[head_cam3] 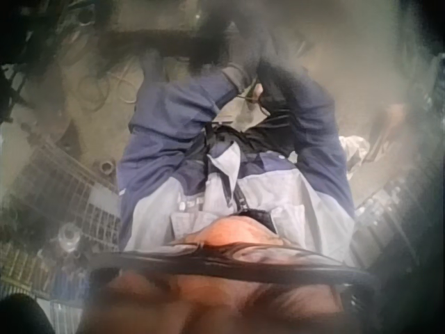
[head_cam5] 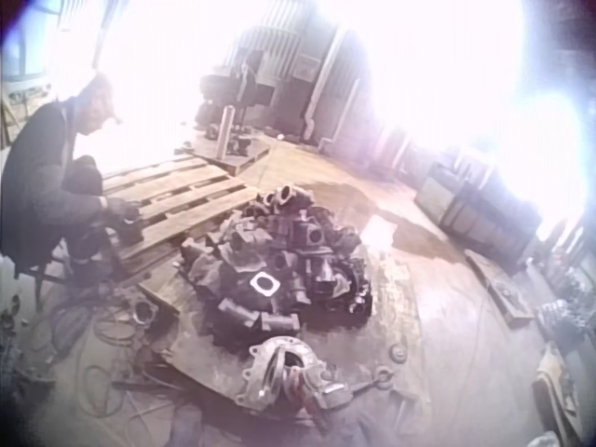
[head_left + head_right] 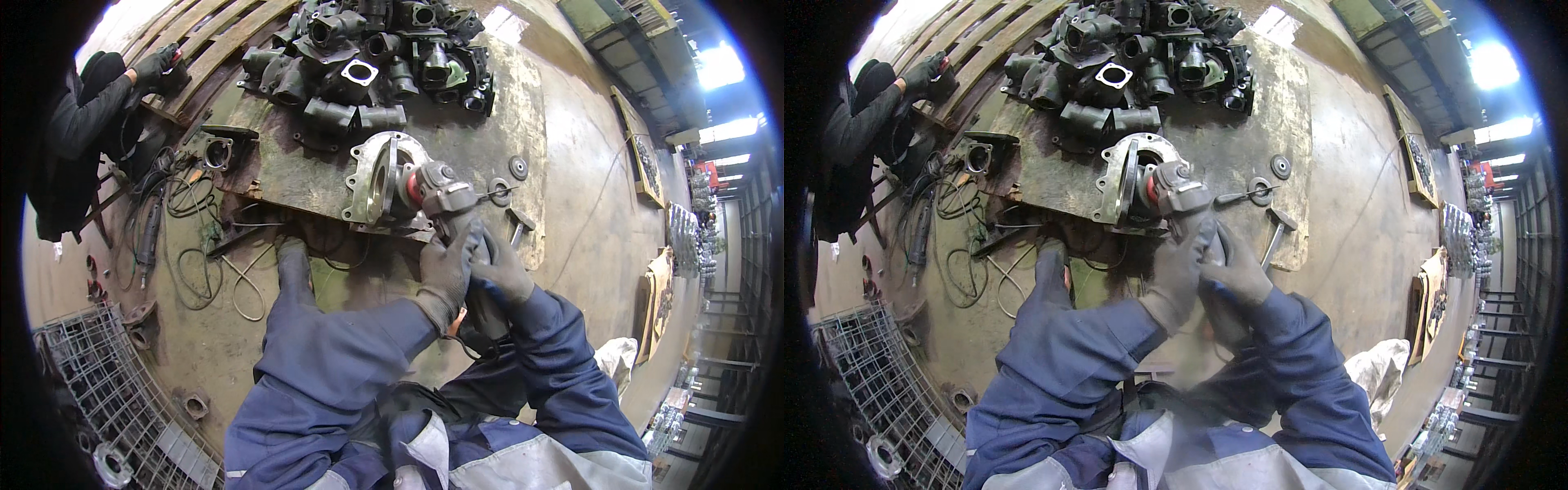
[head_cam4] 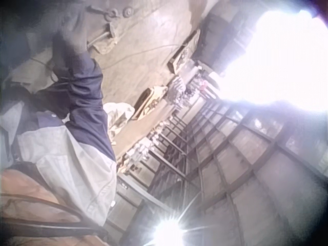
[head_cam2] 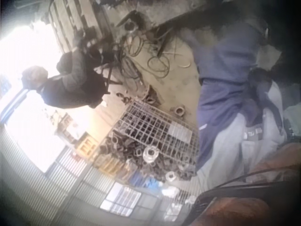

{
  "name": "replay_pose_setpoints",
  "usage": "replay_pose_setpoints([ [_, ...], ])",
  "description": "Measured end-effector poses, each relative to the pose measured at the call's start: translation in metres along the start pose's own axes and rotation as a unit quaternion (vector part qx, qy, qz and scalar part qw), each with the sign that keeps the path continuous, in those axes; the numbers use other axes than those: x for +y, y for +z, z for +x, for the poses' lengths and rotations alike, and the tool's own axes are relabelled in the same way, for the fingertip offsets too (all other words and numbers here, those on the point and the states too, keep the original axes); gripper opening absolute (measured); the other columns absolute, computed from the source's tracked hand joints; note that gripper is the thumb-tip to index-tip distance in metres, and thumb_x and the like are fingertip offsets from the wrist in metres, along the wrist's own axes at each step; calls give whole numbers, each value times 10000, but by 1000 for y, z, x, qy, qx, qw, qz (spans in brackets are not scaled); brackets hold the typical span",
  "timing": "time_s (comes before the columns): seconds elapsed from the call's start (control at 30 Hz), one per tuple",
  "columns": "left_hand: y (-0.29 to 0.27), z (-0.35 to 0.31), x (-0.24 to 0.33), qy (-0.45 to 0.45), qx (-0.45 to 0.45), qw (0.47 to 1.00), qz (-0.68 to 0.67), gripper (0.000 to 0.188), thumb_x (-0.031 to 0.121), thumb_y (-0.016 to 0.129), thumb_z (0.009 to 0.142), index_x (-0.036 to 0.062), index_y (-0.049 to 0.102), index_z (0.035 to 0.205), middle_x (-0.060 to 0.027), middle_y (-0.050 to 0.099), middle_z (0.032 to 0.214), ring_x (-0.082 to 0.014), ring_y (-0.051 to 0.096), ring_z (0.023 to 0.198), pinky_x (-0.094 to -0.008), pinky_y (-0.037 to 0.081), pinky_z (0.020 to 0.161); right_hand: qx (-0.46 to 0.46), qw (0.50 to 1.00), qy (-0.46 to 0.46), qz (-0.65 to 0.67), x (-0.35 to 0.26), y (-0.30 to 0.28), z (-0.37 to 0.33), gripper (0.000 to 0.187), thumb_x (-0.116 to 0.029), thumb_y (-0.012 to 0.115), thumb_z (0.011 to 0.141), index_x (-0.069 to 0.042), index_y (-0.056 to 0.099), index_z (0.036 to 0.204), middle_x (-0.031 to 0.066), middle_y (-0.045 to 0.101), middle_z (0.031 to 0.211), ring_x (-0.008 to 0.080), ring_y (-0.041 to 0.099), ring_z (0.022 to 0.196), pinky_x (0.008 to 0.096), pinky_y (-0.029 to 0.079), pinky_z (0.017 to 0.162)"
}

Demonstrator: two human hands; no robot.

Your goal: The person uses an angle grinder to smooth the inner and outer surfaces of a metal housing part. They hold the part with one hand and operate the grinder with the other, rotating the part to access different areas. The person places the finished part into a wire basket.

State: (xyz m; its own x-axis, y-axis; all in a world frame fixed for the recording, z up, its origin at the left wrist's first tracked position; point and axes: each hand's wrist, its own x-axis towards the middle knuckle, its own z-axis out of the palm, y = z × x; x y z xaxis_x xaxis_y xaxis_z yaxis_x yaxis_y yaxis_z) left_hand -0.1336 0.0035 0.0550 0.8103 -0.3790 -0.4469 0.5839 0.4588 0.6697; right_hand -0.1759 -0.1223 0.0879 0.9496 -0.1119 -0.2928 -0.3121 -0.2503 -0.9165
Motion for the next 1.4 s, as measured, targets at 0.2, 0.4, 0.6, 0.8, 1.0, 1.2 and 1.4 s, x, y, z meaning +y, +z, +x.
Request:
replay_pose_setpoints([
  [0.2, 1, -23, -18, -89, -20, 995, -38, 481, 317, 834, 927, -15, 650, 1222, -59, 731, 1087, -116, 658, 941, -287, 540, 838, -1, 998, 56, -26, -5, -4, -34, 693, -107, 781, 807, 23, 512, 1432, 70, 649, 1247, 144, 564, 1159, 325, 455, 1048],
  [0.4, 5, -23, -24, -75, -34, 996, -18, 478, 331, 835, 924, -20, 671, 1205, -51, 734, 1073, -108, 651, 914, -284, 538, 825, 42, 998, 38, -23, -1, -3, -44, 675, -51, 737, 780, 34, 523, 1414, 77, 650, 1192, 146, 584, 1096, 317, 479, 1004],
  [0.6, 8, -21, -21, -99, -91, 991, -8, 453, 346, 814, 941, -21, 688, 1176, -33, 731, 992, -93, 637, 849, -282, 528, 767, 60, 996, 61, 12, 15, -9, -49, 577, -50, 734, 780, 19, 547, 1321, 50, 629, 1159, 132, 583, 1080, 309, 481, 989],
  [0.8, 11, -22, -31, -135, -80, 983, 96, 467, 368, 815, 937, -17, 698, 1175, -45, 724, 967, -99, 637, 845, -285, 522, 753, 102, 990, 23, 92, 22, -4, -65, 585, -54, 743, 777, 11, 540, 1322, 42, 620, 1145, 138, 586, 1080, 312, 480, 980],
  [1.0, 5, -14, -29, -71, -56, 994, 58, 513, 373, 827, 922, -36, 684, 1197, -41, 737, 960, -111, 635, 811, -292, 529, 736, 58, 998, -5, 24, 26, -5, -47, 581, -93, 739, 845, 16, 523, 1373, 37, 637, 1190, 123, 582, 1082, 318, 482, 987],
  [1.2, 8, 16, -4, -99, -58, 993, -10, 497, 368, 819, 930, -32, 697, 1199, -59, 737, 1063, -136, 661, 898, -288, 534, 814, 45, 999, 1, -16, 21, -18, -5, 660, -104, 737, 838, 43, 513, 1441, 59, 637, 1258, 152, 577, 1152, 320, 463, 1038],
  [1.4, 6, 33, 7, -83, -48, 989, -112, 450, 325, 831, 925, -16, 703, 1189, -64, 728, 1053, -130, 657, 904, -289, 534, 808, 57, 998, -10, -17, 14, -8, 23, 800, -112, 795, 772, 56, 476, 1487, 161, 649, 1306, 198, 608, 1196, 357, 484, 1048],
])
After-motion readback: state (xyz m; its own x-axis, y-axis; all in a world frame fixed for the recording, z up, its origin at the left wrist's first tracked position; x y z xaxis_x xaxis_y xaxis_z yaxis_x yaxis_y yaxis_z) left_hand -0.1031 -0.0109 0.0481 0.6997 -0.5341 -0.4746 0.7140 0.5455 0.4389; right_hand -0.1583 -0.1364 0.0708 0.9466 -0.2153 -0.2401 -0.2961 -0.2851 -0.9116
